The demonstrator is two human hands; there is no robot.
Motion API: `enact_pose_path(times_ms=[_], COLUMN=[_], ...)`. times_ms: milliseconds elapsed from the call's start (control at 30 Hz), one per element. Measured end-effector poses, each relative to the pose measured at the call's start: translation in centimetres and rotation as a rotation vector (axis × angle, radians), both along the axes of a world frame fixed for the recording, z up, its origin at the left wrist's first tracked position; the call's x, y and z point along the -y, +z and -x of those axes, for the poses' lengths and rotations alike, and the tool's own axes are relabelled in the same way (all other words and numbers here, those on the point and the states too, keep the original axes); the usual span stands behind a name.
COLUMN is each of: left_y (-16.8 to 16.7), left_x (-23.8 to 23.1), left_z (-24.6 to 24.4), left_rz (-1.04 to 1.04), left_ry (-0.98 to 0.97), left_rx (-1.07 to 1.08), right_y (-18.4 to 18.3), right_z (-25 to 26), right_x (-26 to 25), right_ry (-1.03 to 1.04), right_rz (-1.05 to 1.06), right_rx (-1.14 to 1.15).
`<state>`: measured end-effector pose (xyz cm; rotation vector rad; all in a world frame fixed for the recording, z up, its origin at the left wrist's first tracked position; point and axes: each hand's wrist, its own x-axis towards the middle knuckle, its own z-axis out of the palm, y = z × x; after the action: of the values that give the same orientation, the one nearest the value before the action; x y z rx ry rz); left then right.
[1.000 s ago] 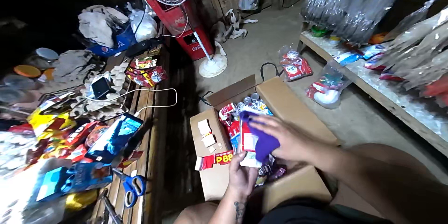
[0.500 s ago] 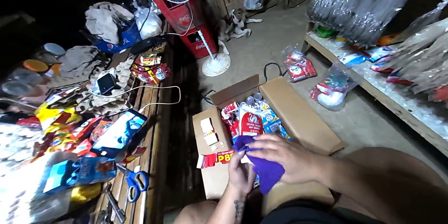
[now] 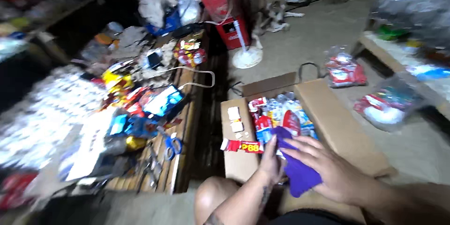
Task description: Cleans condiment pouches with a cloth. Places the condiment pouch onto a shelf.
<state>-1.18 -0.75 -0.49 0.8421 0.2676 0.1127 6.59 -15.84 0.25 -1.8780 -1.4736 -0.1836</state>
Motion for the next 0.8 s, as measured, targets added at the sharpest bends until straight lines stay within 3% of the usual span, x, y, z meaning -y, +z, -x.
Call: enact_pose_path(times_ms=[167, 233, 433, 567, 633, 800], left_y=[-0.2, 1.1, -0.2, 3.5, 1.5, -1.2], left_x=[-0.2, 0.5, 0.8, 1.3, 0.6, 0.9], left_z=[-0.2, 0.6, 0.1, 1.7, 2.0, 0.0], left_rz=[0.049, 0.011, -0.022, -0.134, -0.058, 0.062], left_ry=[-0.002, 0.062, 0.007, 0.088, 0.020, 0.052], left_rx=[-0.015, -0.119, -0.306, -0.340, -0.211, -0.302], right_y=[-0.7, -0.6, 0.3, 0.5, 0.7, 1.5], right_z=[0.1, 0.0, -1.0, 0.2, 0.2, -2.4], right_x=[-0.3, -0.4, -0.5, -0.3, -0.1, 0.3], right_ry=[0.051, 0.062, -0.054, 0.100, 0.155, 0.049], right_rz=[0.034, 0.037, -0.017, 0.022, 0.045, 0.056], right_rx=[0.108, 0.139, 0.028, 0.028, 0.017, -0.103])
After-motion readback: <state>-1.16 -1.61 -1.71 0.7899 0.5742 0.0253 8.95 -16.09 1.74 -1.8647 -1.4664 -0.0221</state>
